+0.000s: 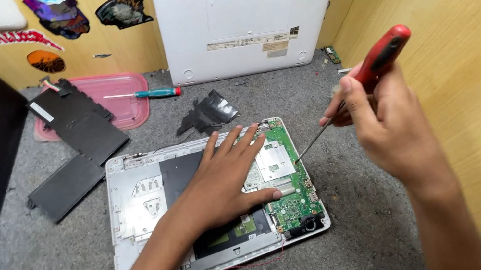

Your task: Removing internal screws from a laptop motherboard using a manual screwdriver.

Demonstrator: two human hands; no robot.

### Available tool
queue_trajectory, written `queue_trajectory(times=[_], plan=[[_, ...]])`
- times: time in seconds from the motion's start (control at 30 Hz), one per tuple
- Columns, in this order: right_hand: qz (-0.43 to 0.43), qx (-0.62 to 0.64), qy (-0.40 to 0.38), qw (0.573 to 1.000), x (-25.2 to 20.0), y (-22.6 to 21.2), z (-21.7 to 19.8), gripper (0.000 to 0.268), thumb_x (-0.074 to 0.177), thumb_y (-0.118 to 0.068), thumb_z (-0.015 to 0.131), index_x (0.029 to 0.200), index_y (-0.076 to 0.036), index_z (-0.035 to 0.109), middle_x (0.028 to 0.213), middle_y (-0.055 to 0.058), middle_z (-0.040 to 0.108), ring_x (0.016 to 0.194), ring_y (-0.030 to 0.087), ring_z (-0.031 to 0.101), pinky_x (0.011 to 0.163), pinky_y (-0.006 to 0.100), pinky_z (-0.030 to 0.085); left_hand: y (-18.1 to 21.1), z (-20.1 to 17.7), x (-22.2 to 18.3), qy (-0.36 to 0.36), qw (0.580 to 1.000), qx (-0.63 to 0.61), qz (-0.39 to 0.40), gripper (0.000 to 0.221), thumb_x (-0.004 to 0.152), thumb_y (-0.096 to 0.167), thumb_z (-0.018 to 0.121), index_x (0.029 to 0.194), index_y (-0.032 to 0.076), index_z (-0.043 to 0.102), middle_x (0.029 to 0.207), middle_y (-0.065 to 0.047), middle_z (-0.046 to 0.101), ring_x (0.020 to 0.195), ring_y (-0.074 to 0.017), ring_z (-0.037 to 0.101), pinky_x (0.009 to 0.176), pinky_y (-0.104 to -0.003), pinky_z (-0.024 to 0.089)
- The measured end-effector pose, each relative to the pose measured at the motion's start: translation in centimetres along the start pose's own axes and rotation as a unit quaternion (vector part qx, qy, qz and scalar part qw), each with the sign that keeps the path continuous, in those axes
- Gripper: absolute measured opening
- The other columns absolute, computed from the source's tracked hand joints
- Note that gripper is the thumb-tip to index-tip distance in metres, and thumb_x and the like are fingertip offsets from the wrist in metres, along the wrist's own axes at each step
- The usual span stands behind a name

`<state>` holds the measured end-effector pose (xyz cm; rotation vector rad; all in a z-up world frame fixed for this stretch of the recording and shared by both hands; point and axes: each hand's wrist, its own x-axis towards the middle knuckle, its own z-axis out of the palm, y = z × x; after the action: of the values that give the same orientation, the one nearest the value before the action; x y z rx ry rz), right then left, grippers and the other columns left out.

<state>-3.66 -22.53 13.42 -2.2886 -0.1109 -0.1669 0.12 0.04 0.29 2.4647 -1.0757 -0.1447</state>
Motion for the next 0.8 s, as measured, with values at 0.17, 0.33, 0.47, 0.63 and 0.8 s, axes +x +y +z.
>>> queue_trajectory(times=[0.17,0.33,0.47,0.63,0.8], plan=[[-0.020,0.124,0.083,0.989,-1.2,-0.4,1.2,0.018,0.105,-0.023,0.055,0.111,-0.007,0.050,0.090,0.010,0.073,0.084,0.021,0.079,0.078,0.031,0.068,0.4,-0.6,-0.2,0.003,1.000,0.001,-0.008,0.098,0.095,0.068,0.057,0.162,0.008,0.019,0.169,-0.017,0.014,0.155,-0.0358,0.008,0.120,-0.057,-0.002],[-0.047,0.116,0.082,0.989,-1.6,-0.1,0.3,0.017,0.102,-0.016,0.062,0.113,-0.003,0.059,0.100,0.010,0.066,0.090,0.017,0.071,0.085,0.031,0.067,0.3,-0.1,-0.3,0.006,1.000,0.002,-0.009,0.098,0.095,0.068,0.056,0.162,0.008,0.019,0.169,-0.017,0.013,0.155,-0.0363,0.008,0.120,-0.057,-0.002],[-0.096,0.167,0.032,0.981,-1.5,0.7,-0.4,0.026,0.098,-0.010,0.063,0.118,0.005,0.062,0.103,0.013,0.067,0.091,0.022,0.075,0.089,0.034,0.068,0.0,0.3,-0.1,0.024,1.000,0.013,-0.001,0.098,0.093,0.070,0.057,0.161,0.007,0.022,0.169,-0.017,0.016,0.155,-0.0372,0.010,0.120,-0.059,0.000],[-0.110,0.202,0.053,0.972,-1.4,2.6,0.0,0.027,0.097,-0.011,0.065,0.119,0.005,0.062,0.113,0.013,0.066,0.087,0.023,0.075,0.087,0.033,0.067,1.8,-1.7,-0.6,0.138,0.984,-0.021,0.109,0.027,0.089,0.046,0.073,0.106,0.025,0.076,0.155,-0.013,0.047,0.144,-0.0423,0.038,0.111,-0.068,0.023],[-0.092,0.193,0.079,0.974,-1.3,3.3,-0.4,0.029,0.101,-0.014,0.063,0.122,0.006,0.059,0.094,0.014,0.068,0.090,0.024,0.076,0.085,0.032,0.068,2.2,-0.7,-0.4,0.193,0.972,0.003,0.135,0.030,0.088,0.047,0.074,0.104,0.022,0.075,0.132,-0.007,0.068,0.123,-0.0298,0.059,0.101,-0.051,0.037]])
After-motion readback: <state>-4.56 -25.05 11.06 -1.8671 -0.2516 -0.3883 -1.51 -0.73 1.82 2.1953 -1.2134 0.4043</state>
